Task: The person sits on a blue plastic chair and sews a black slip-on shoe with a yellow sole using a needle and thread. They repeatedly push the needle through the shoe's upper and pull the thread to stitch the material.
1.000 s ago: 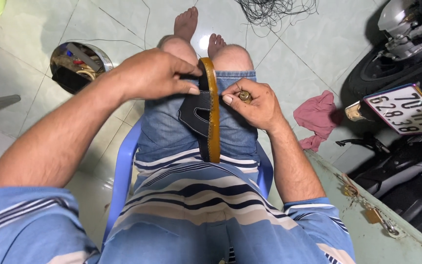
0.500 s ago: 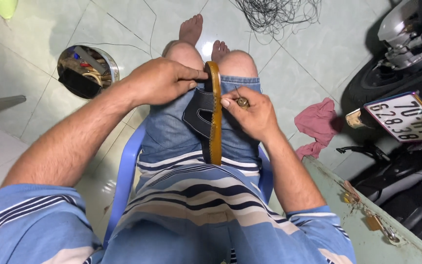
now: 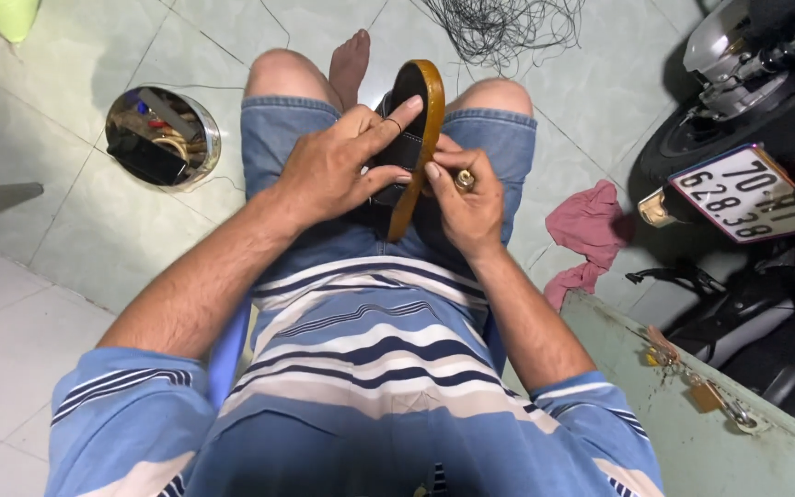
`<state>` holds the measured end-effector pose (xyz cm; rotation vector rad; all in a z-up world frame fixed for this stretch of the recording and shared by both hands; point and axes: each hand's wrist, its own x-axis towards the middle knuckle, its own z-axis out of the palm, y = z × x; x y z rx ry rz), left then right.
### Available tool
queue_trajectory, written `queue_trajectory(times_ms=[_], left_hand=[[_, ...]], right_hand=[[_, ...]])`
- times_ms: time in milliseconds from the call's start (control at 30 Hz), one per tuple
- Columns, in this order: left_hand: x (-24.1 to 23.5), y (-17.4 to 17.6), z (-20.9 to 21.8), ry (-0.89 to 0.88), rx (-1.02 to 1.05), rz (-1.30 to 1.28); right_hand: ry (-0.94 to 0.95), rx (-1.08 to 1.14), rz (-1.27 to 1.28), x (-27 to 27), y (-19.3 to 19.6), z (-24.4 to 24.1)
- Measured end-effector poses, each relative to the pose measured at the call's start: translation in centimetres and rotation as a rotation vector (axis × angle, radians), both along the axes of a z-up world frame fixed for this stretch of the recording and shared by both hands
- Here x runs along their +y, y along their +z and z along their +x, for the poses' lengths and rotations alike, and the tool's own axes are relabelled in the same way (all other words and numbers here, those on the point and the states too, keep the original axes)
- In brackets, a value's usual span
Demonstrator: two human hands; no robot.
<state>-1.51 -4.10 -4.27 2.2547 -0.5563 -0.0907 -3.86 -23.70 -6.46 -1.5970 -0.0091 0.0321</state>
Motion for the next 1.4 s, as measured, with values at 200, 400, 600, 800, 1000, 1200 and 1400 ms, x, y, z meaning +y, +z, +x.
queue_trajectory(times_ms=[200, 400, 600, 800, 1000, 1200, 1400], left_hand=[[-1.2, -1.7, -2.6, 0.046, 0.126, -0.001], [0.0, 2.2, 0.7, 0.028, 0.322, -0.072], [8.4, -1.8, 4.3, 0.253, 0.374, -0.258], [11.5, -0.1, 2.8, 0.945, -0.055, 0.241], [2.3, 1.9, 2.3, -0.025, 0.319, 0.12], [0.5, -1.7, 2.5, -0.166, 0.106, 0.01], [-0.7, -2.2, 2.5, -0.06, 0.209, -0.063]], right_hand=[[-0.022, 0.217, -0.025, -0.5, -2.7, -2.2], [0.071, 0.268, -0.301, -1.8, -0.4, 0.9], [0.244, 0.268, -0.551, -4.8, 3.1, 2.5], [0.279, -0.158, -0.702, -6.2, 4.3, 2.6], [0.613, -0.105, -0.924, -3.6, 6.3, 2.7], [0.676, -0.242, -1.108, -2.8, 5.8, 3.5], [0.679, -0.145, -1.025, -3.1, 5.4, 4.3]])
